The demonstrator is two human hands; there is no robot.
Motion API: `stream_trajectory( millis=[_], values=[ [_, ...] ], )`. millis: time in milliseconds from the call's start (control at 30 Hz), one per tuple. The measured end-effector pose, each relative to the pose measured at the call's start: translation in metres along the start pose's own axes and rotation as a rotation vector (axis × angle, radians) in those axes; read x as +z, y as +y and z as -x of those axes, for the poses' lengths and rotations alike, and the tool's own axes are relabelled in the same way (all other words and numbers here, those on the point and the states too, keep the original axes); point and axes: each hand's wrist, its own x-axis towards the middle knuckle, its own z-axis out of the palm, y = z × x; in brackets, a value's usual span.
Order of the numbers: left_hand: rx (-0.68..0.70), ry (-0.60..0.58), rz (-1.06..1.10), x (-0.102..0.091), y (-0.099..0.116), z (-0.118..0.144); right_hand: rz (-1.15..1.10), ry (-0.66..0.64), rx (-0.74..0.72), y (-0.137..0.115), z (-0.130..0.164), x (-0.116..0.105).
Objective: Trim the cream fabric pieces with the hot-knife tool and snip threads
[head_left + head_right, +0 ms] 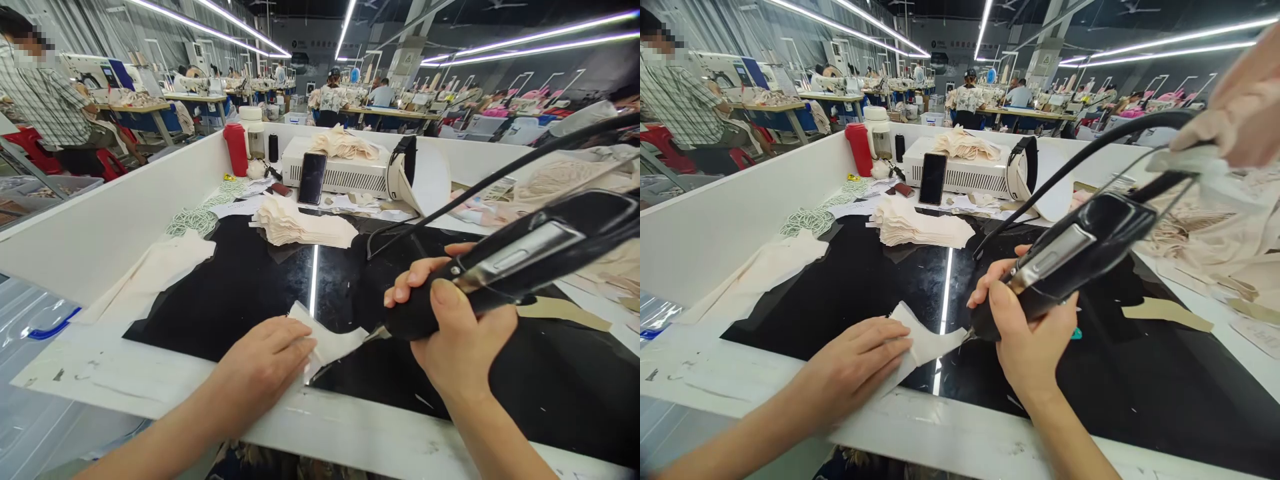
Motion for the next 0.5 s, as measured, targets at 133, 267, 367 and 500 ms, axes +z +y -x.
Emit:
stream_trajectory(
  millis=[133,267,367,500],
  values=[
    [-0.031,-0.09,-0.011,-0.007,-0.009,0.005,0.013,0.048,0.001,0.013,-0.017,-0.002],
    [-0.049,-0.182,-0.03,-0.011,0.002,0.0,-0.018,0.035,0.002,0.016,-0.016,0.003],
    [-0.128,-0.3,0.028,-0.019,0.008,-0.008,-0.068,-0.01,0.045,0.016,-0.006,0.008],
    [-0.192,-0.426,0.019,-0.026,-0.005,-0.03,-0.087,-0.024,0.068,0.019,0.0,0.015]
  ],
)
